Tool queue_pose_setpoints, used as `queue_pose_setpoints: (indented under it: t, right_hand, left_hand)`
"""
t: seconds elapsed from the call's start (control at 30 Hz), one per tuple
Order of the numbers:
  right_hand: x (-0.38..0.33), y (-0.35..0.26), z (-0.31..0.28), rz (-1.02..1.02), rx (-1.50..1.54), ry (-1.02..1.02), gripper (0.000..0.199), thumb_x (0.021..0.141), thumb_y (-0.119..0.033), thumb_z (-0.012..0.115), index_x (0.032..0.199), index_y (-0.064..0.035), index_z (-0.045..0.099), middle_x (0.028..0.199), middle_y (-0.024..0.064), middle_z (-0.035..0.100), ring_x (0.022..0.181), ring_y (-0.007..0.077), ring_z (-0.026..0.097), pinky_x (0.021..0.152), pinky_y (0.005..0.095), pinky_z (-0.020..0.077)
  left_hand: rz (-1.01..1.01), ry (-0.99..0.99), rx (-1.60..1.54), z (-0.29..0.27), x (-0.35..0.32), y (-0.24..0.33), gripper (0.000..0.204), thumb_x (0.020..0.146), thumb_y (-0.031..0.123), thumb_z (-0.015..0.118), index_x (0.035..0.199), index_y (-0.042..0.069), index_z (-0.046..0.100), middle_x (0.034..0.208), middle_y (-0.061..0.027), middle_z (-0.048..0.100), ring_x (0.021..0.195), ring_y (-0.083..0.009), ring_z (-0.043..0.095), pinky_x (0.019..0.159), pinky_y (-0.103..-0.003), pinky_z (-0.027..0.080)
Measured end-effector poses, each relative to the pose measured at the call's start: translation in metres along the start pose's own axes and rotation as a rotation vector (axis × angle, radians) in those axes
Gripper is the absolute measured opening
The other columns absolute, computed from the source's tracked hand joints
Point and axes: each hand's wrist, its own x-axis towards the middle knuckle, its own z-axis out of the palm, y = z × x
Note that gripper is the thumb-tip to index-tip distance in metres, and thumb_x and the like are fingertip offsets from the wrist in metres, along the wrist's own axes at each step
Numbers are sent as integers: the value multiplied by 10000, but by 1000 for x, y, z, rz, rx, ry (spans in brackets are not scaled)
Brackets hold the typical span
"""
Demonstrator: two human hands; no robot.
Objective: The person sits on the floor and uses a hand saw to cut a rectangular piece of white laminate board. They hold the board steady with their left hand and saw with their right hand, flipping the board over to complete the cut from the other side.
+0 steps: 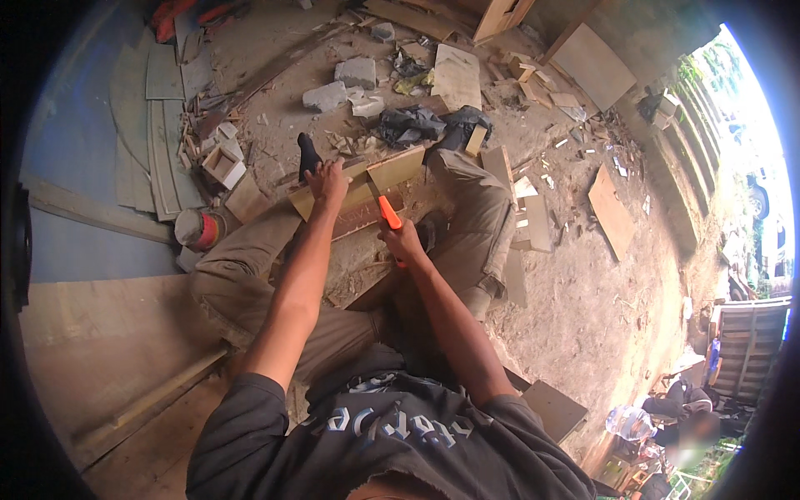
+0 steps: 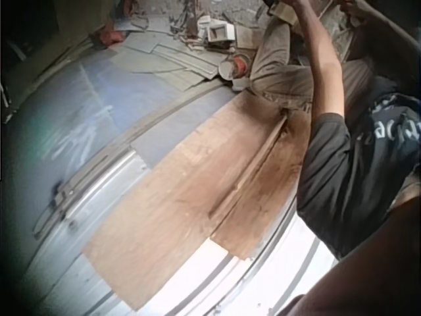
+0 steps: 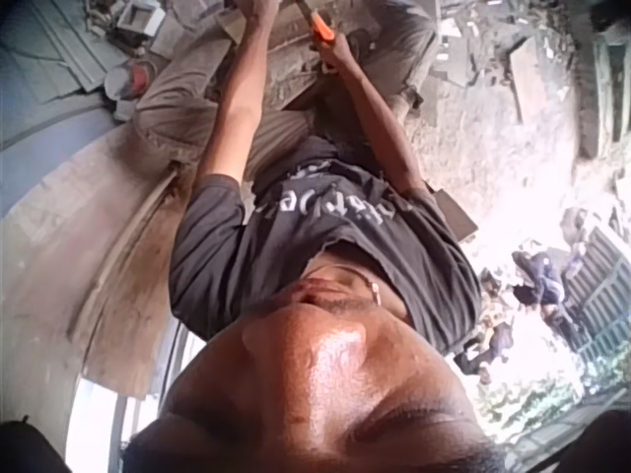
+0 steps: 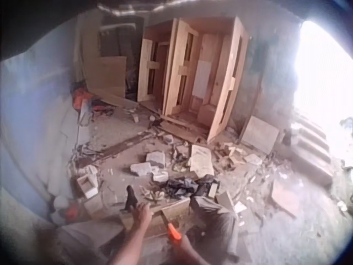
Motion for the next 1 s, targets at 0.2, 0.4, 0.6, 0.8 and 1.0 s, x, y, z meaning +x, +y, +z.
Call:
queue_pose_setpoints:
  t: [0.2,0.4,0.6,0.8,1.0]
  right_hand:
    - [-6,-6,6,-46,120,34,273,962,-238,640,855,13,630,657,19,612,627,101,600,573,298,472]
    - [-12,-8,7,-10,20,91,265,961,-227,637,812,-7,633,623,5,558,583,85,526,530,302,434]
    - [-11,-5,9,-48,19,59,349,956,-288,646,790,17,609,603,53,533,602,132,487,578,352,445]
    - [-32,-14,22,96,7,-22,389,976,-292,652,710,-52,503,642,-30,459,627,69,409,550,297,377]
    - [-36,-36,18,243,-62,-27,510,926,-455,690,705,-22,533,593,16,474,585,109,414,533,360,392]
  left_hand:
    - [-17,-28,9,-13,-7,5,586,764,335,825,1294,209,609,1272,-31,652,1251,-276,537,1065,-591,341]
    - [-18,-20,-8,-29,-13,16,569,771,332,819,1285,176,631,1218,-53,679,1223,-283,555,1067,-623,352]
    - [94,-14,-5,-24,-6,6,520,761,309,828,1235,191,650,1209,-22,663,1192,-241,545,957,-527,372]
    - [195,-57,-13,-35,-13,6,503,764,299,831,1216,167,654,1201,-31,668,1187,-232,556,954,-499,371]
    - [172,-21,11,-32,-19,4,505,746,310,842,1193,163,658,1162,-31,685,1121,-228,605,899,-470,404]
